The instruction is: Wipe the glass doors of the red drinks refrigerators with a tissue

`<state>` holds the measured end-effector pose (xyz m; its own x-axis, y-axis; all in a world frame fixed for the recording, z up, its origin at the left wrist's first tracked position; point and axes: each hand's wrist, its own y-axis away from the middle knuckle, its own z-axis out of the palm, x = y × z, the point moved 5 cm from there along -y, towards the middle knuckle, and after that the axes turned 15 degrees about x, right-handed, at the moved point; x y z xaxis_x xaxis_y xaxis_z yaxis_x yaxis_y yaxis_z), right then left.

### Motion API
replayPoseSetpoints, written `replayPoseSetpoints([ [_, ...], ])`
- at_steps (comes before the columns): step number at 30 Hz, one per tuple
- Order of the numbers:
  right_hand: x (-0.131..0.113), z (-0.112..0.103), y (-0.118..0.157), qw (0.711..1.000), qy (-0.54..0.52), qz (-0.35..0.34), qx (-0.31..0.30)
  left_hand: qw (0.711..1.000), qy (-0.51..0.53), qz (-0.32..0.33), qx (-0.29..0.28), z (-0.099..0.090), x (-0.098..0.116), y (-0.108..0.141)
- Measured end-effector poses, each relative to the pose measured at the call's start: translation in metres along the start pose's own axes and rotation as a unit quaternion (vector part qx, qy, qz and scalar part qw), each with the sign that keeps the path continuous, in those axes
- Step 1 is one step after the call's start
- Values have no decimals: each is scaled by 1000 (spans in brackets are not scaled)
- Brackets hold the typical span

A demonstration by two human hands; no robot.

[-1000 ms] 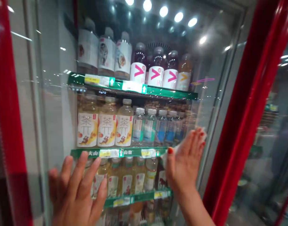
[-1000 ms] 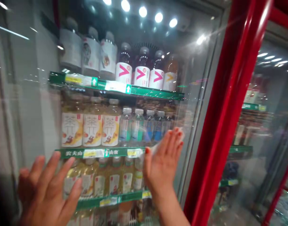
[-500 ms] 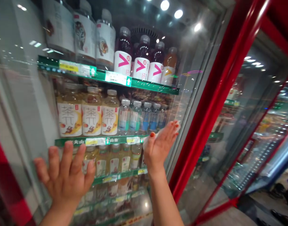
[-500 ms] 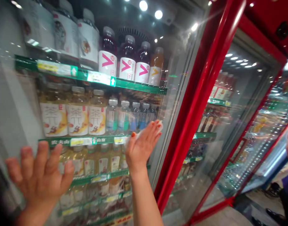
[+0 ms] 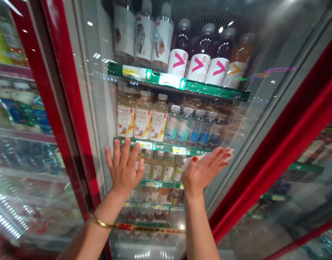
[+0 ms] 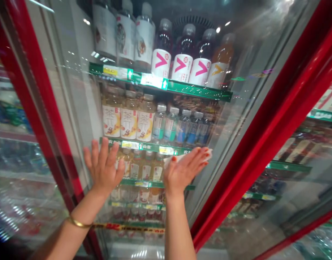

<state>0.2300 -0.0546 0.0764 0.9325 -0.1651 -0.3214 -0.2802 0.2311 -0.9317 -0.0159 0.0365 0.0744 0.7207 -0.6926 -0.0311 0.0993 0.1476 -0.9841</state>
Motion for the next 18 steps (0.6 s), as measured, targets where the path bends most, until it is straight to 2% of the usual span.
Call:
replayPoseSetpoints([
  [2,-37,2,18,995,-26,-86,-44,1000,2,0,-8,-1,-2,0],
  [4,-43,-4,44,986,-29,-149,-71,1000,5,3,-22,-2,-3,0],
  [5,-33,-9,54,985,-20,-156,-74,999,5,4,-31,-3,-4,0],
  [7,3,-18,56,992,13,-109,-62,999,5,-1,-43,-2,-6,1],
  [9,34,-23,36,998,44,-21,-27,999,7,-7,-38,-1,-8,3],
  [10,39,-21,22,998,52,15,-12,1000,8,-4,-29,-1,-8,4],
  [12,23,-12,-1,998,47,31,5,1000,9,7,-20,0,-8,7],
  [14,-15,1,-8,999,17,-28,-11,1000,11,10,-20,1,-9,10],
  [16,-49,6,10,990,-32,-130,-47,1000,11,-5,-27,1,-11,12],
  [18,-53,-1,39,978,-60,-190,-66,1000,6,-14,-24,1,-11,12],
])
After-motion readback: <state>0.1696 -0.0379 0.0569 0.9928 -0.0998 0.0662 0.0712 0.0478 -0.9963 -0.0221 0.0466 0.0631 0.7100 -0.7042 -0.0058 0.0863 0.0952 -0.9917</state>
